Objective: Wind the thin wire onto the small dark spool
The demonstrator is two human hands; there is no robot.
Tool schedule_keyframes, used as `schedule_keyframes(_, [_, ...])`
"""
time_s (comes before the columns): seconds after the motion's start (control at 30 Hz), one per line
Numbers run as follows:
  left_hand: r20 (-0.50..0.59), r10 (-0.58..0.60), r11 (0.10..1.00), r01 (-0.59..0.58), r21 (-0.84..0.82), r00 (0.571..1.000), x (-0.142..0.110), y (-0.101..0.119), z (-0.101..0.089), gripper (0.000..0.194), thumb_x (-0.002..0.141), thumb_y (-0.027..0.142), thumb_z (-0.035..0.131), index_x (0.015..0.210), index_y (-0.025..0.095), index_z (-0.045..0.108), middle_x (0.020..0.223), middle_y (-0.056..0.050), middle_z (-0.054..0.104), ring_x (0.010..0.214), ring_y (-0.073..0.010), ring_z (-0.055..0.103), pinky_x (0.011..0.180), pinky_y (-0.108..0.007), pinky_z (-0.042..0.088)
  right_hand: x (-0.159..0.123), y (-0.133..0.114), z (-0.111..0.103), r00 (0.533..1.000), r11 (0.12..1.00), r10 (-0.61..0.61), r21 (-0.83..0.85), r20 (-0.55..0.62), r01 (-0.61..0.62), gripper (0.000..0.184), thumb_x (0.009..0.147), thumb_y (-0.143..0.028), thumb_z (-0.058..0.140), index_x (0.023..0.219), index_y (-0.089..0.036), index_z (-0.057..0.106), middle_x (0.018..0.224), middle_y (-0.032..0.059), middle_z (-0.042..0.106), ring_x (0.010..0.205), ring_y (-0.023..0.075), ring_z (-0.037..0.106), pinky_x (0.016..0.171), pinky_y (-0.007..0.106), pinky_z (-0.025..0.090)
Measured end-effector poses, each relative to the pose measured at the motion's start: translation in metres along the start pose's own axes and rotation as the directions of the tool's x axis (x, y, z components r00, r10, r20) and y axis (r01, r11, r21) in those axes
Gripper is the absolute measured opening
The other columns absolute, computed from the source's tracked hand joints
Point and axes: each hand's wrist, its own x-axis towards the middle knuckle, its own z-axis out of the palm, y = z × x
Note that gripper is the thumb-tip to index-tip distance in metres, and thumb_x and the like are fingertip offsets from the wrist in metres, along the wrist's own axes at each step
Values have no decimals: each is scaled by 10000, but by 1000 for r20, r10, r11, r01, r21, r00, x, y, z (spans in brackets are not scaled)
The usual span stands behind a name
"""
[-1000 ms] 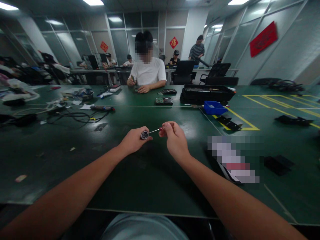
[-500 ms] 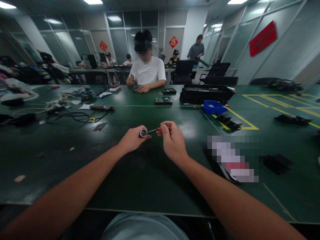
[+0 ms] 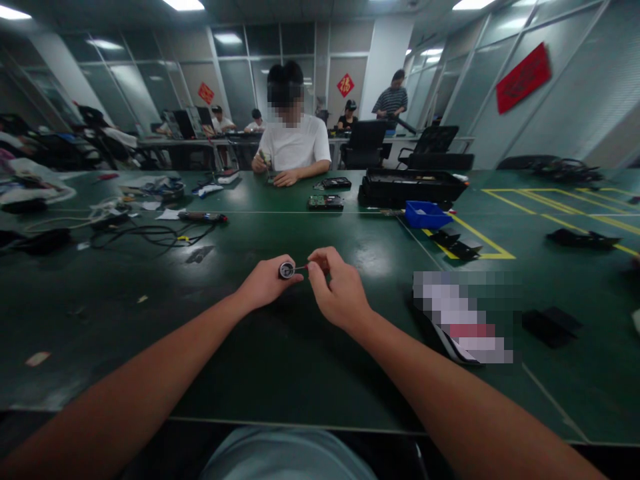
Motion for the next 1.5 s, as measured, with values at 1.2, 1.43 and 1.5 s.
schedule_keyframes(1.2, [-43,-88,996,87,-24,995,2,1,-2,243,829,422,672,802,207,562,738,28,632,687,-130,562,613,-252,359,4,7,9,983,950,178,269,-42,-161,250,942,-438,544,978,-209,636,862,54,732,784,192,708,731,350,547])
schedule_keyframes(1.43, [-34,-66,997,64,-43,997,1,0,0,247,831,434,663,809,209,562,737,35,625,679,-127,553,602,-254,350,3,4,4,991,993,116,11,-62,-116,302,905,-510,592,854,-223,674,711,12,714,623,160,648,576,284,445])
schedule_keyframes(1.5, [-28,-49,998,48,-39,998,0,0,1,253,832,437,659,799,209,554,733,38,616,674,-125,550,594,-253,341,3,5,3,994,992,73,-101,-78,-81,357,860,-556,633,728,-225,651,618,-4,669,533,142,582,526,278,385])
